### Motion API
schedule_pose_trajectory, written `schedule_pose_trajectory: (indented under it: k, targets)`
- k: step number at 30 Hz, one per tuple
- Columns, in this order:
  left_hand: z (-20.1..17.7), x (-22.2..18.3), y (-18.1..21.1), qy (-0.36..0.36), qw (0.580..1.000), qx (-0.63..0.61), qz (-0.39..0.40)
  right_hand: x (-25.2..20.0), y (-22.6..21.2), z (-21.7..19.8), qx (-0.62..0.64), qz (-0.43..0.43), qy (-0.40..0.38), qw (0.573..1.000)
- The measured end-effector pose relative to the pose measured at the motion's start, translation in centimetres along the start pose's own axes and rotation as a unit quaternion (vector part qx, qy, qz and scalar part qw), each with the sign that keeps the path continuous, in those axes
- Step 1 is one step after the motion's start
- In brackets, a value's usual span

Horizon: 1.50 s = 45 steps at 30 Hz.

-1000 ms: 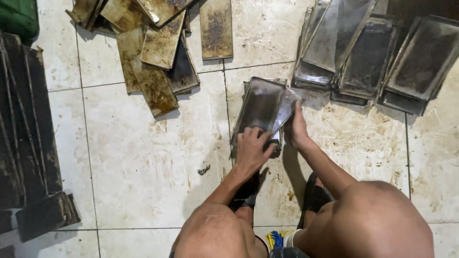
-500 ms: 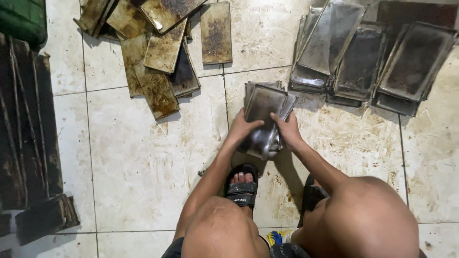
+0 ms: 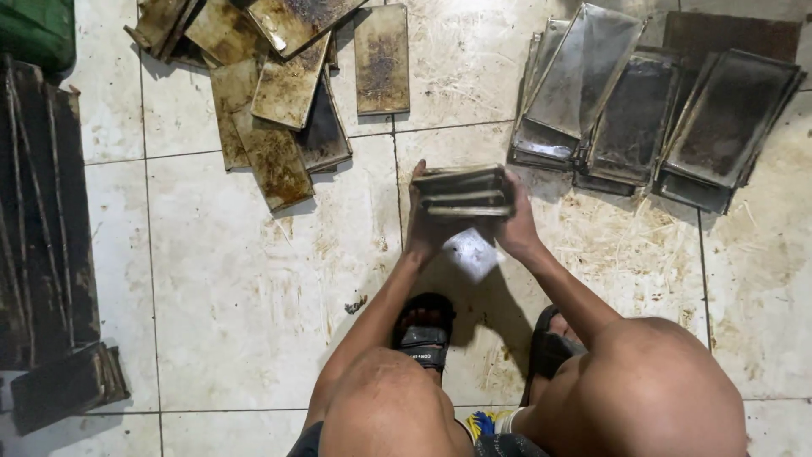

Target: Stacking metal baking trays on the floor

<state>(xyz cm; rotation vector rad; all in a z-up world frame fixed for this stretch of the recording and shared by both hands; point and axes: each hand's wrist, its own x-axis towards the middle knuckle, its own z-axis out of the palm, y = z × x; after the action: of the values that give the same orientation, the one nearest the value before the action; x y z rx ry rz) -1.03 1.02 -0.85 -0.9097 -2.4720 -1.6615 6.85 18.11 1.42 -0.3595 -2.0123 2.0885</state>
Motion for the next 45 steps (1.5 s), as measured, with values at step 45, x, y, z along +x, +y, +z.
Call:
schedule_pose_trajectory:
  k: [45]
  targets:
    - [24.4, 20.4, 12.4, -0.380, 0.854, -0.176, -0.310, 10.4, 1.2, -31.6, -0.275, 0.283, 0.283, 0.874]
